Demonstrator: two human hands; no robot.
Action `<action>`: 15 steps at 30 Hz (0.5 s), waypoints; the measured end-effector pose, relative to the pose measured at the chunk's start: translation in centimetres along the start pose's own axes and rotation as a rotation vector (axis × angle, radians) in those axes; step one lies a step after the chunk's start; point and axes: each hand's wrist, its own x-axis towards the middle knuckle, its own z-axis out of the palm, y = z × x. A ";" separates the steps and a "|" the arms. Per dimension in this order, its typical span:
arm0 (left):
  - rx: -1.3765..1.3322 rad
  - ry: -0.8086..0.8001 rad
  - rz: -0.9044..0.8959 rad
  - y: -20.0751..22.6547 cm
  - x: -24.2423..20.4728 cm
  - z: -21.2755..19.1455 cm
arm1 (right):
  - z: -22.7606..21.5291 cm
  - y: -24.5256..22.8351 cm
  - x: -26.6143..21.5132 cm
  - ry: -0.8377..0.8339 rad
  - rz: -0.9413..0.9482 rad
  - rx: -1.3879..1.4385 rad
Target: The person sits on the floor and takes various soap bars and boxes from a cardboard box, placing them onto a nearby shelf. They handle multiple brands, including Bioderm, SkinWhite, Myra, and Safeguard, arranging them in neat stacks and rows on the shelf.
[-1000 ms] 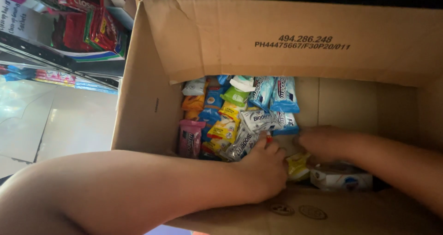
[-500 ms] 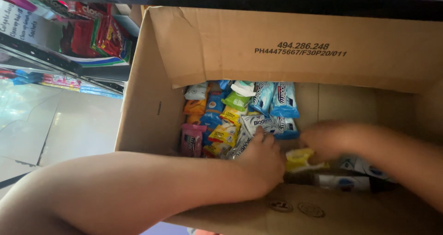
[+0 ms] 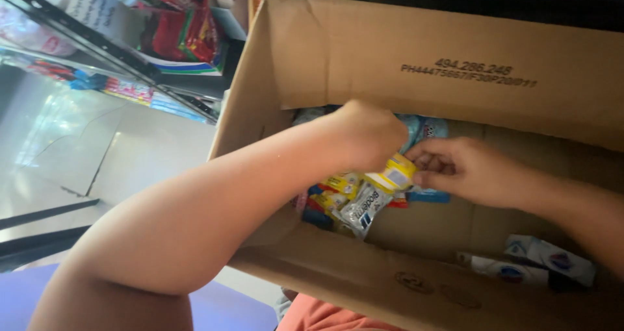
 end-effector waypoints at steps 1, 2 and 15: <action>-0.001 -0.001 -0.009 -0.9 0.4 0.8 | -0.1 0.4 0.1 -0.005 -0.008 -0.002; 0.033 0.018 -0.059 -1.9 0.9 1.7 | -0.2 0.9 0.2 -0.006 -0.102 0.100; 0.159 0.029 -0.004 -0.4 1.4 2.9 | -1.4 -0.2 -0.6 -0.164 0.182 -0.225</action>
